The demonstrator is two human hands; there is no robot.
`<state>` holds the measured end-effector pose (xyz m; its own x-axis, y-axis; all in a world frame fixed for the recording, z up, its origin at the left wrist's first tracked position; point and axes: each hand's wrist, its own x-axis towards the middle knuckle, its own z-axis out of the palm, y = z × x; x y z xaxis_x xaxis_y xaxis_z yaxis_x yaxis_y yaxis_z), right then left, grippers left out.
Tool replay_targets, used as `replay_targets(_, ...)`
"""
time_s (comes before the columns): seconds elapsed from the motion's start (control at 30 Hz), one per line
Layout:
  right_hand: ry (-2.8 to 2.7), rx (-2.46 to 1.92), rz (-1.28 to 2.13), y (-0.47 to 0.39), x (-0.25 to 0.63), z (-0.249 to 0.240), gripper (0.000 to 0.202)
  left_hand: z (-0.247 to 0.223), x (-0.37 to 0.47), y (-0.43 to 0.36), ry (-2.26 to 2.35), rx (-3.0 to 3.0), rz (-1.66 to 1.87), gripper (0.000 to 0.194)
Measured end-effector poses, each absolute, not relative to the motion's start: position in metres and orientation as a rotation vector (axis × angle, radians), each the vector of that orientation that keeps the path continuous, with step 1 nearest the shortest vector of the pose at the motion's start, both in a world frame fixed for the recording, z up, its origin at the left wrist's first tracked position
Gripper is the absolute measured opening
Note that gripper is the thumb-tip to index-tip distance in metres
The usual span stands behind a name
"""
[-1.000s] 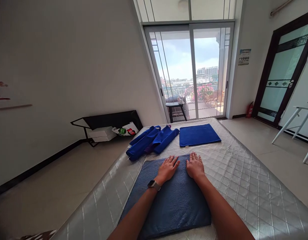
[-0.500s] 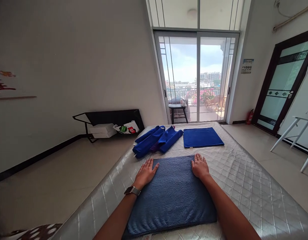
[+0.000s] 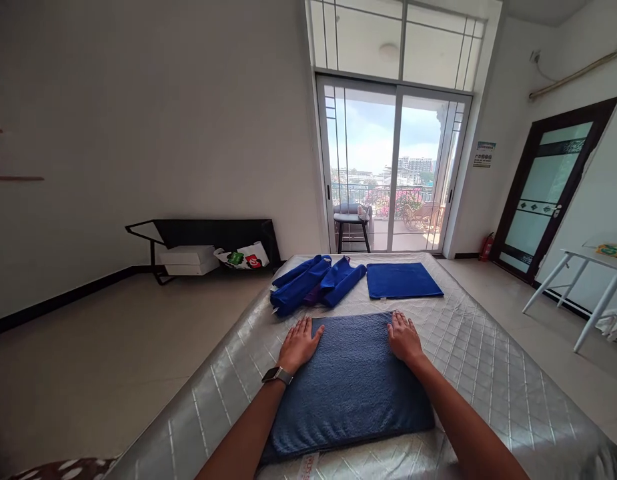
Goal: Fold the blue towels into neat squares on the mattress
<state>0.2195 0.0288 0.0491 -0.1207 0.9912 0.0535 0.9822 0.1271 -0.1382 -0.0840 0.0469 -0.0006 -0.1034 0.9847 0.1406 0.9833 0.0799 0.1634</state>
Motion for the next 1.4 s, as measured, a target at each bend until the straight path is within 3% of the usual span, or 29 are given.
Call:
replay_targets(0.27, -2.288, -1.957, 0.211, 0.013, 0.221, 0.035, 0.061, 0.005, -0.088, 0.048, 2.296, 2.075, 0.230, 0.077)
replay_targets(0.43, -2.260, -1.951, 0.287, 0.012, 0.219, 0.039, 0.064, 0.007, -0.080, 0.043, 2.341, 2.202, 0.398, 0.074)
replay_targets(0.57, -2.240, -1.925, 0.352, 0.012, 0.218, 0.038, 0.065, 0.004, -0.028, 0.028, 1.995, 2.531, 0.572, 0.066)
replay_targets(0.7, -2.231, -1.891, 0.358, 0.013, 0.219, 0.034, 0.064, -0.003, 0.042, 0.028, 1.600, 2.784, 0.504, 0.057)
replay_targets(0.87, -2.223, -1.877, 0.388, 0.012, 0.218, 0.034, 0.062, -0.014, 0.079, 0.047, 1.557, 2.809, 0.411, 0.055)
replay_targets(1.4, -2.245, -1.919, 0.342, 0.015, 0.221, 0.033, 0.067, -0.023, -0.084, 0.003, 2.245, 2.235, 0.301, 0.080)
